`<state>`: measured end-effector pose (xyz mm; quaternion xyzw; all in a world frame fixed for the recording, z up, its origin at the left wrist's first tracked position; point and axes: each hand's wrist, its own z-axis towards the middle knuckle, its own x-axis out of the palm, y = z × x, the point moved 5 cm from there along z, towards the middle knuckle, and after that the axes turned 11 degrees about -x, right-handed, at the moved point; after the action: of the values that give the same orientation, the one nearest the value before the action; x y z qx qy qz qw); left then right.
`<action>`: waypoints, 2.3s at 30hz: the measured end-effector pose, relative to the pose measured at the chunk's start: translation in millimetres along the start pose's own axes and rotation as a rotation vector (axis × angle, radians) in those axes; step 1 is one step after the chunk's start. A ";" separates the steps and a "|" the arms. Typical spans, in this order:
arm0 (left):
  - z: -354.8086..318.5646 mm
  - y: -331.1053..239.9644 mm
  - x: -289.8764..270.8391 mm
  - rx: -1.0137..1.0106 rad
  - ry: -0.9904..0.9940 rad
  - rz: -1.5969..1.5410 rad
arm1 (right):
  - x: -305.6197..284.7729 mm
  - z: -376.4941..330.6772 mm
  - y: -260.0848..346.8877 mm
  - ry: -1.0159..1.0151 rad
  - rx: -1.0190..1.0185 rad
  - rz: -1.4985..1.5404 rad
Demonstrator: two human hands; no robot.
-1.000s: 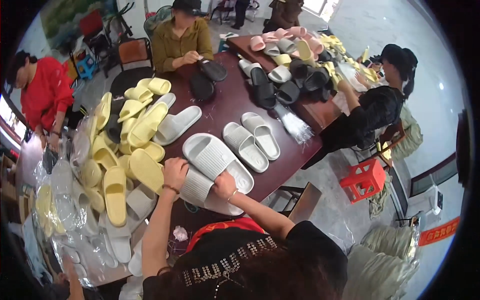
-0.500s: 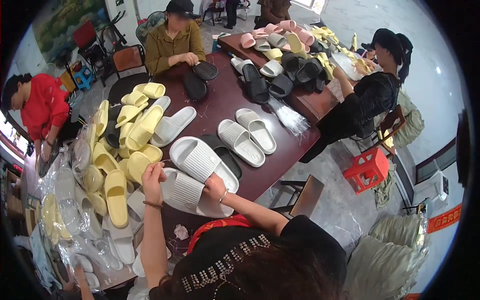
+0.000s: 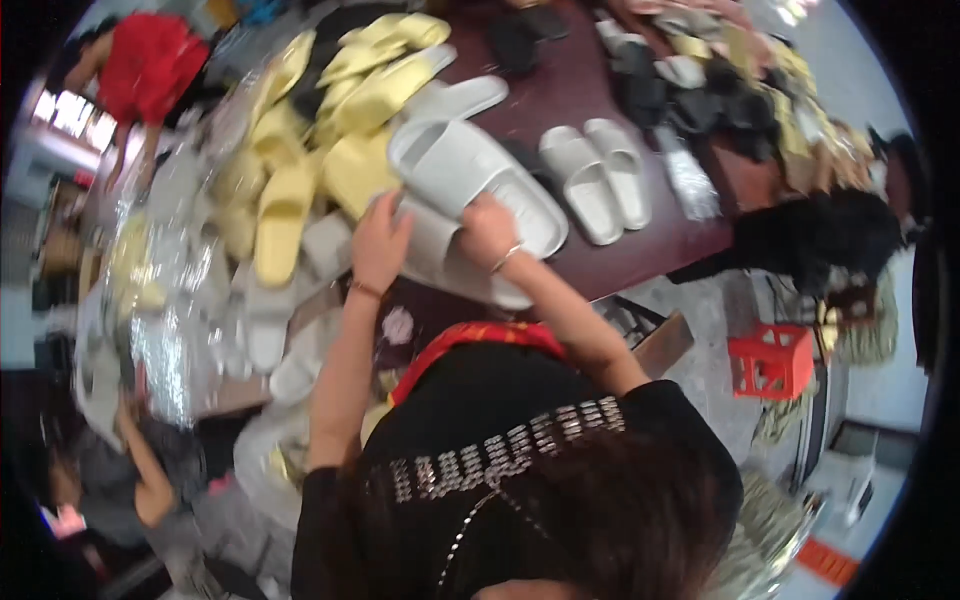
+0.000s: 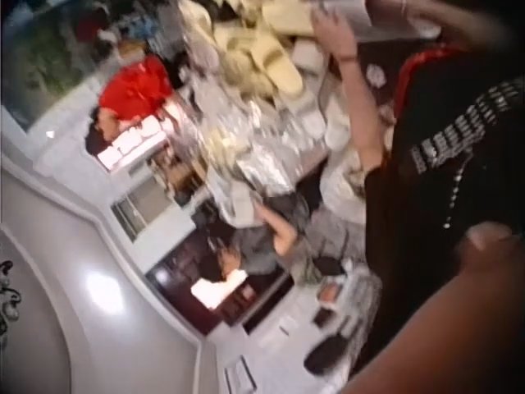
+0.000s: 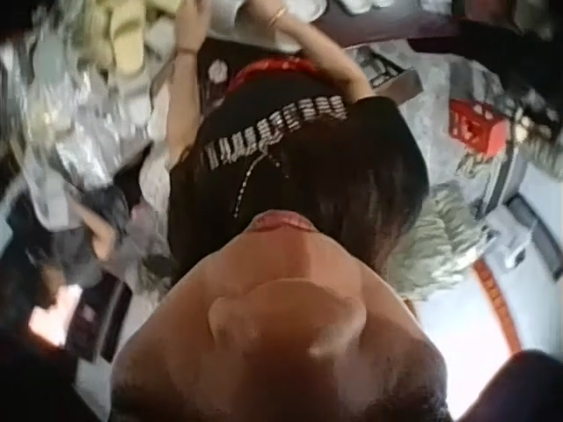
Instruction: Inspecting, sorting, and trimming various pairs of slippers at a factory workstation.
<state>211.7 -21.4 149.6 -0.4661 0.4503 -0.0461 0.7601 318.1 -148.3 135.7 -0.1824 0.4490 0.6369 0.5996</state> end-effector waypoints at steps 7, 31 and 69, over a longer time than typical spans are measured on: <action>-9.7 6.7 -14.5 -0.214 0.054 -0.088 | 12.0 -9.4 -4.6 0.103 0.000 0.172; -64.7 34.8 -6.4 0.003 -0.034 0.274 | 23.4 -21.6 -7.1 -0.120 0.167 0.323; -52.9 9.4 21.5 -0.131 -0.170 -0.168 | 17.8 -39.3 -7.0 0.010 -0.059 0.012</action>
<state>182.7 -62.0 120.3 -0.5530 0.3459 -0.0403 0.7569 308.7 -169.5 98.6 -0.2007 0.4340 0.6525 0.5879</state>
